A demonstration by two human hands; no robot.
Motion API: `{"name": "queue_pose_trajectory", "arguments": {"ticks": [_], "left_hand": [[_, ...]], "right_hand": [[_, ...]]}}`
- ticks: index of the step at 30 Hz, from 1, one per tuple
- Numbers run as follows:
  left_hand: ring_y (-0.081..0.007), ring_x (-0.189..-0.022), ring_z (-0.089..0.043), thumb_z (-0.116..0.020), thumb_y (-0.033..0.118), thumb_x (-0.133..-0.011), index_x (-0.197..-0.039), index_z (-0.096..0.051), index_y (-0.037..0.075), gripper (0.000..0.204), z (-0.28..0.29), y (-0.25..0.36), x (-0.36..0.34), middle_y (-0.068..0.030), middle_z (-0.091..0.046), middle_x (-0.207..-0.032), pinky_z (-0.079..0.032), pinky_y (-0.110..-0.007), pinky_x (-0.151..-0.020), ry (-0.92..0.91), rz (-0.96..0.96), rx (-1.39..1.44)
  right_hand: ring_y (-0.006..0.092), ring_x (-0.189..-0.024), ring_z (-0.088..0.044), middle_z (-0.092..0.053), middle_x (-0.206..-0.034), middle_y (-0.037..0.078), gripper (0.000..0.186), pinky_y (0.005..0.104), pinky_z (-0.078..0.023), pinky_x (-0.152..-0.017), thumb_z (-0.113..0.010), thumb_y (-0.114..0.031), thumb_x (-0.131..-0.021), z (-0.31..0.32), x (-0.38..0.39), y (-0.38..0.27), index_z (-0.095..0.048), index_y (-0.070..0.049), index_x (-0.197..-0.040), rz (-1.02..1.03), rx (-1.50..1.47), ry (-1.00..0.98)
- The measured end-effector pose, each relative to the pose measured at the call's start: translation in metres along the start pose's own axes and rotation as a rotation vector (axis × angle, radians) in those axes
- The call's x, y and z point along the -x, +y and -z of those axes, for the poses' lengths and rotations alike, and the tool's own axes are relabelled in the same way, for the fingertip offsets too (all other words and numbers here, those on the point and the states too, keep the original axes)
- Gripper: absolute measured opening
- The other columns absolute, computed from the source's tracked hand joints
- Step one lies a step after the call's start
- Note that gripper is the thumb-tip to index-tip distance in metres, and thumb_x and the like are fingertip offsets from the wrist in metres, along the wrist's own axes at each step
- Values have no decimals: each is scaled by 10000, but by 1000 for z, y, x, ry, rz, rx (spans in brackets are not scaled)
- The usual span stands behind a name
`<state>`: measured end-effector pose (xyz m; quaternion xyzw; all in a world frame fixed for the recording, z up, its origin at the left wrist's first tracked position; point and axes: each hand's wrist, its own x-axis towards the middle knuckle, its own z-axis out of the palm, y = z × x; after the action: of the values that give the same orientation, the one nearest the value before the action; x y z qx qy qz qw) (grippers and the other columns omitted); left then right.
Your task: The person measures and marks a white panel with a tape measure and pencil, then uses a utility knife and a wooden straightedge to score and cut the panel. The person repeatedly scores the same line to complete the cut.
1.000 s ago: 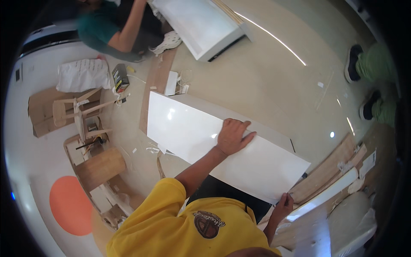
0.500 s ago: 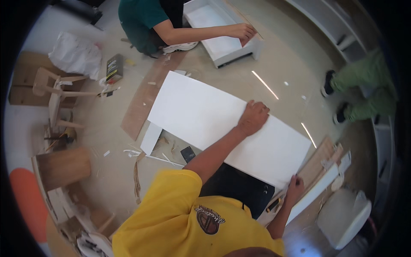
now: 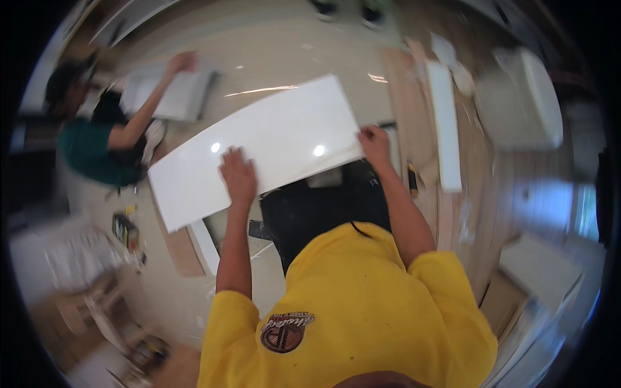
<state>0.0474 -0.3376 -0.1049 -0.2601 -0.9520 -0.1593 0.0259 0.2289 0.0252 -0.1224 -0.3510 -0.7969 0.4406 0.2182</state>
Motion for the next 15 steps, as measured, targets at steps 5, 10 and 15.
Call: {"name": "queue_pose_trajectory", "arguments": {"ticks": [5,10,15], "left_hand": [[-463,-1409,-444,-634,203,-1002,-1367,-615,12,413,10,67,-13,-241,-520,-1499,-351,-547,-1174,-96,-30,19],[-425,-1391,-486,-753,187,-930,-1290,-678,30,401,11,198,-57,-206,-566,-1453,-408,-492,-1153,-368,-507,238],[-409,-1472,-390,-873,307,-785,-1345,-650,69,649,9,266,-126,-153,-523,-1514,-339,-551,-1196,-538,-755,-85]], "right_hand": [[305,-898,-741,-757,-946,185,250,380,-562,-813,-726,-208,-892,56,35,9,-753,-10,-1042,-322,-248,-207],[373,-988,-714,-738,-997,200,233,472,-547,-877,-670,-221,-951,94,63,160,-745,-29,-1059,-519,298,17],[428,-1061,-641,-645,-1154,202,341,530,-543,-872,-688,-173,-923,95,66,208,-626,-63,-1239,-460,580,102]]}}
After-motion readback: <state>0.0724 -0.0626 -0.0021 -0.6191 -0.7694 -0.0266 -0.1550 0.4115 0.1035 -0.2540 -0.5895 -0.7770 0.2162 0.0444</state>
